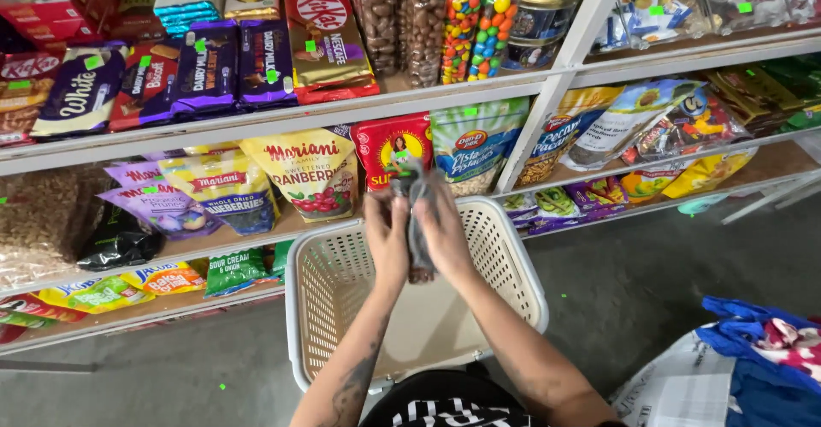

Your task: Wiping down candy and snack containers with a cloth and placing them into a shopping basket.

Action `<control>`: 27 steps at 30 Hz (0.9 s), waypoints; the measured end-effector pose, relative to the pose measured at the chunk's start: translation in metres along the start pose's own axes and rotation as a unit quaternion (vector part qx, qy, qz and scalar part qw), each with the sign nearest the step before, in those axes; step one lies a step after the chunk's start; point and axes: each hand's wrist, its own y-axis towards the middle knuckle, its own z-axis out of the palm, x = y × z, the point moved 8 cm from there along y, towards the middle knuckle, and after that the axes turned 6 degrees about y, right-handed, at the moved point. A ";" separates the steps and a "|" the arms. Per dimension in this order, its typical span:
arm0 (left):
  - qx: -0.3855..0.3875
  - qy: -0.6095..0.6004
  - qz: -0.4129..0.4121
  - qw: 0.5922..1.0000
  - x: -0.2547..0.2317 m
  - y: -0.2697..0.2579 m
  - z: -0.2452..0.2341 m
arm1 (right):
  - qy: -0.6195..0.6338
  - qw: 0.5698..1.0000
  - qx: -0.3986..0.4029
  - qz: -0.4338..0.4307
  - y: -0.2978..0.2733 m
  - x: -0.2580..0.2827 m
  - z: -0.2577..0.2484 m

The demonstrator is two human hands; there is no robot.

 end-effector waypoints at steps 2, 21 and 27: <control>0.065 0.028 0.002 0.998 -0.010 -0.009 0.010 | 0.156 0.984 -0.060 0.067 0.013 0.010 -0.009; 0.131 0.028 -0.047 0.990 0.025 -0.015 0.022 | 0.121 0.980 -0.044 0.151 0.011 0.019 -0.003; -0.011 -0.162 -0.164 0.973 0.042 0.011 -0.002 | 0.092 0.988 0.116 0.047 -0.020 -0.026 0.002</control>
